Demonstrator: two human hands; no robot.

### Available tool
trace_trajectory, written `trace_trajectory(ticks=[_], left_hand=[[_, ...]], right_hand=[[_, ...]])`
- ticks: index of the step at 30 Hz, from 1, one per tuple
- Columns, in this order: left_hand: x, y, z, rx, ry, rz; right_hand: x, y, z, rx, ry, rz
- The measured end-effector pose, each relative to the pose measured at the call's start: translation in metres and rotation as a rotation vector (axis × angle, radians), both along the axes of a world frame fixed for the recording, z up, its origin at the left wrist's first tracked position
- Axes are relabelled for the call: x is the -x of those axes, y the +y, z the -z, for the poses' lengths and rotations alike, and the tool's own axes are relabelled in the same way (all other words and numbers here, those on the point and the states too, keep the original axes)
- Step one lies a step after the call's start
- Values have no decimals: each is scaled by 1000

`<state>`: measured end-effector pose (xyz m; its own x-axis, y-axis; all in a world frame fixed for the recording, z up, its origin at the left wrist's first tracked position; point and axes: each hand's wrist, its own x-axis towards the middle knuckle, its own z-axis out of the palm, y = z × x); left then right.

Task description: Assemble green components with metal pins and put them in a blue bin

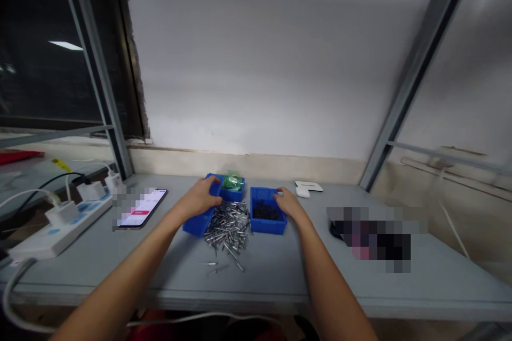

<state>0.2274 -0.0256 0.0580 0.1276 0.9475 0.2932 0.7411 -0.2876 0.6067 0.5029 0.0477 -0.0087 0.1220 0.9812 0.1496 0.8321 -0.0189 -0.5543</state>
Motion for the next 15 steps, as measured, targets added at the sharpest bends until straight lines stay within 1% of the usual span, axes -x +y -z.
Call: trace_trajectory(ticks=[2,4,5,6,8,10,11,12,13,14,15], left_hand=[[12,-2,-1,-9,-19,-14],[27,1,0,-29,-52,-64],[36,4,1,-38,-73,-102],[44,9,3,-55,-114,-168],[59,21,8,-58,-174,-277],[71,33,15,-23,-198,-317],[75,36,18,-7,-203,-326],[79,35,22,1,-202,-329],[82,30,28,-5,-198,-330],[85,19,35,-23,-190,-328],[87,4,45,-57,-182,-324]], right_hand=[[1,1,0,8,6,3],[1,3,-5,19,10,9],[2,2,-10,23,11,14],[2,0,-15,23,10,21],[6,-16,-26,-6,-1,48],[16,-51,-28,-89,-26,97],[24,-74,-23,-141,-41,122],[34,-101,-15,-214,-63,126],[46,-127,-3,-380,-128,25],[58,-152,11,-496,-201,-147],[71,-172,26,-503,-290,-332]])
